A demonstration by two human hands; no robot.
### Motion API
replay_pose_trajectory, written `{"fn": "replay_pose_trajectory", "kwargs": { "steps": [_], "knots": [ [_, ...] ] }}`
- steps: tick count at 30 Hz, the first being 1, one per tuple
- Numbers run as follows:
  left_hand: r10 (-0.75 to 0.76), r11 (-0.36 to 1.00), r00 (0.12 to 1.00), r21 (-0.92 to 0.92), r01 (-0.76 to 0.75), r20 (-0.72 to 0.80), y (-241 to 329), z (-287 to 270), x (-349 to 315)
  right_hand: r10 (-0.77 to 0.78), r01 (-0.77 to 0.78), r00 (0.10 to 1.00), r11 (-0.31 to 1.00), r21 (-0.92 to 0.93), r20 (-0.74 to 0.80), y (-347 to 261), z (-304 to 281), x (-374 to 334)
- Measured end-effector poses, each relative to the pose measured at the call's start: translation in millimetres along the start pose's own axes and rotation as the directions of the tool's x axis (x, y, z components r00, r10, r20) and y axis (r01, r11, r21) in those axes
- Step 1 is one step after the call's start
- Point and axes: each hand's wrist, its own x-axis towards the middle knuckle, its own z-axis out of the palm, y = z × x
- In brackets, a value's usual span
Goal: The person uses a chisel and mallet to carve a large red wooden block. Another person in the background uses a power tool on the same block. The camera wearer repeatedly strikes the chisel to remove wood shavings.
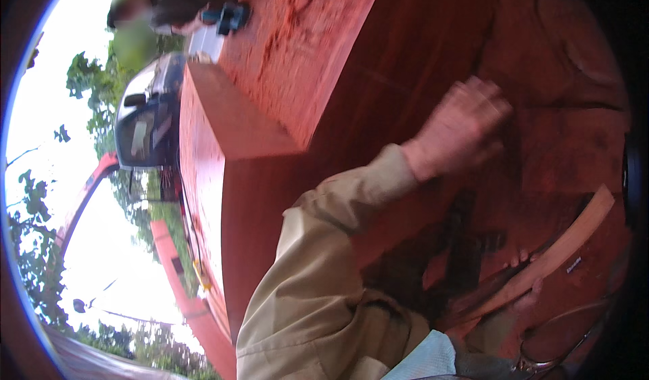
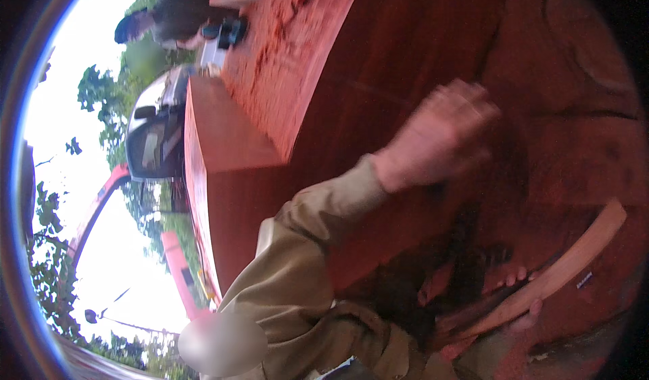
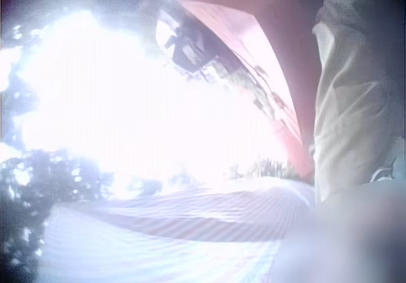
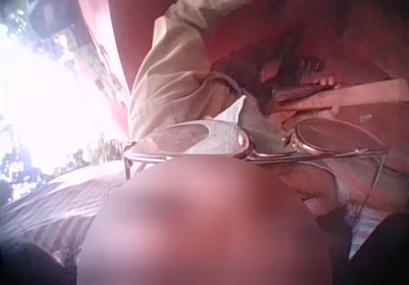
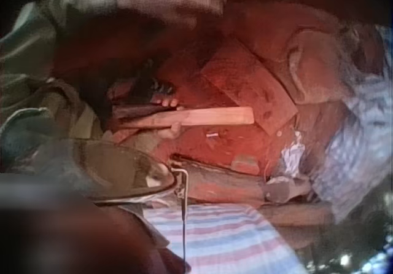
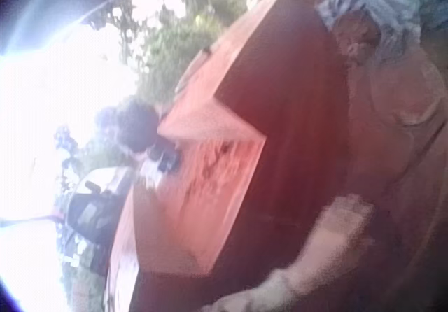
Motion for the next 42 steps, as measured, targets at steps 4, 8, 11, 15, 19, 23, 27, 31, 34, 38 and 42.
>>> {"fn": "replay_pose_trajectory", "kwargs": {
  "steps": [4,8,11,15,19,23,27,31,34,38,42],
  "knots": [
    [0.180,0.958,0.961,-0.259,-0.122,0.212,75.9,57.9,-72.7,0.033,-0.033,0.999,0.999,-0.004,0.026,-7.6,5.1,-15.1],
    [0.361,0.768,0.921,-0.606,-0.205,0.147,139.5,59.5,-111.6,-0.121,0.093,0.975,0.984,-0.152,-0.186,-1.0,27.4,-17.7],
    [0.363,0.699,0.932,-0.663,-0.267,0.007,166.8,55.9,-125.9,-0.346,0.190,0.758,0.928,-0.321,-0.553,26.9,50.1,-9.1],
    [0.423,0.710,0.890,-0.547,-0.443,-0.172,194.7,59.3,-132.9,-0.509,0.452,0.832,0.852,-0.263,-0.220,50.3,69.5,5.9],
    [0.443,0.683,0.872,-0.551,-0.479,-0.208,223.0,41.9,-130.9,0.204,-0.207,0.976,0.978,0.031,0.076,22.1,66.5,-12.7],
    [0.322,0.745,0.937,-0.575,-0.337,-0.131,236.8,-7.4,-120.8,0.313,-0.313,0.948,0.905,-0.289,-0.047,7.2,54.8,-50.8],
    [0.229,0.903,0.969,-0.350,-0.248,-0.094,217.2,-60.6,-105.0,-0.124,-0.095,0.982,0.311,-0.946,-0.139,6.8,61.4,-75.8],
    [0.198,0.945,0.969,-0.235,-0.229,-0.147,183.0,-94.8,-91.1,0.120,-0.295,0.935,0.787,-0.543,-0.335,4.7,83.7,-86.8],
    [0.198,0.965,0.965,-0.136,-0.222,-0.174,162.1,-111.2,-88.8,0.086,-0.303,0.914,0.793,-0.528,-0.396,19.7,96.9,-92.5],
    [0.226,0.967,0.958,-0.079,-0.242,-0.174,131.5,-128.3,-84.2,0.015,-0.262,0.908,0.798,-0.542,-0.418,52.2,109.4,-96.9],
    [0.275,0.952,0.945,-0.090,-0.294,-0.175,109.0,-141.1,-79.1,-0.030,-0.219,0.913,0.805,-0.551,-0.406,76.4,126.8,-96.1]
  ]
}}
